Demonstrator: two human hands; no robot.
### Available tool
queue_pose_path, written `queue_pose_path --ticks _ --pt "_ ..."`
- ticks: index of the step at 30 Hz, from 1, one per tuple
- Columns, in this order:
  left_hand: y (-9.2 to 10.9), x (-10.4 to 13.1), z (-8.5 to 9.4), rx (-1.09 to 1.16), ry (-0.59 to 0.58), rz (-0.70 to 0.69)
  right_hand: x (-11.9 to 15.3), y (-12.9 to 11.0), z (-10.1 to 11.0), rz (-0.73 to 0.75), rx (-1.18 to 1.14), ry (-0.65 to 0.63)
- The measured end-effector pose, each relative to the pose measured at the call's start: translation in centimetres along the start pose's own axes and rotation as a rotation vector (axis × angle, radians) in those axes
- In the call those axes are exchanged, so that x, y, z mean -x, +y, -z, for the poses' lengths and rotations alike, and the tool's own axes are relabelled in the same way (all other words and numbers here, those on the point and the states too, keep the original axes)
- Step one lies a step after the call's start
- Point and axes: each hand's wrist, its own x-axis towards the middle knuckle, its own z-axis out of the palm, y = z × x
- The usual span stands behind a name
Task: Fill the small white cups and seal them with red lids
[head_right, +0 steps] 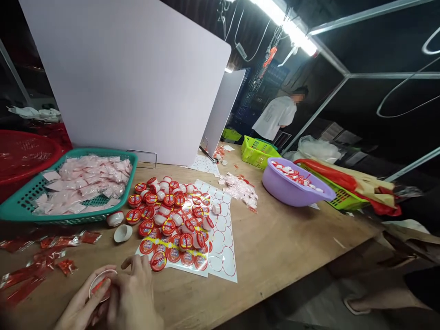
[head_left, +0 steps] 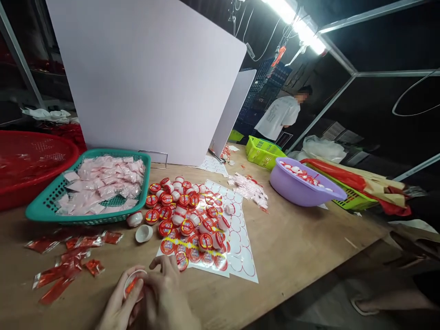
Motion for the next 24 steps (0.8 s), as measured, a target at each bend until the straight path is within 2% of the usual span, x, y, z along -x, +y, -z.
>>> queue_pose_path --ticks 2,3,5,6,8,11,14,17,19,20,21,22,24 --pt "0.5 0.4 0.1 0.012 0.010 -0.021 -1.4 1.2 3.0 0.047 -0.064 -0.274" --pt "0.7 0.5 0.2 0.020 0.015 -0.026 -2.4 2.3 4.8 0.043 -0.035 -0.330" --pt "1.0 0.8 0.4 0.031 0.008 -0.025 -4.9 5.4 8.4 -0.277 0.302 -0.100" --pt "1.2 1.0 0.4 0.041 0.005 -0.022 -6.2 7.2 9.9 -0.369 0.384 -0.030" --pt "1.5 1.3 0.3 0.063 -0.016 0.003 -8.4 10.8 12.1 -0.464 0.465 -0.009" --pt "1.7 1.8 -0.1 0.101 -0.113 0.063 -10.1 14.8 12.8 -0.546 0.530 -0.100" --pt "1.8 2.0 -0.3 0.157 -0.208 0.074 -10.3 16.4 12.2 -0.562 0.563 -0.154" --pt "1.9 2.2 -0.2 0.166 -0.215 0.087 -9.4 15.1 11.9 -0.545 0.600 -0.094" --pt "2.0 2.3 -0.3 0.149 -0.199 0.108 -8.0 12.4 11.4 -0.435 0.521 -0.007" --pt "2.0 2.3 -0.3 0.141 -0.194 0.114 -6.9 10.5 10.8 -0.306 0.399 0.053" --pt "1.9 2.2 -0.4 0.136 -0.195 0.116 -5.6 8.4 9.9 -0.137 0.196 0.031" --pt "1.9 2.2 -0.5 0.134 -0.202 0.117 -4.1 6.3 8.7 0.009 0.030 -0.058" --pt "1.7 2.0 -0.6 0.148 -0.209 0.101 -1.3 2.6 5.9 0.121 -0.134 -0.141"
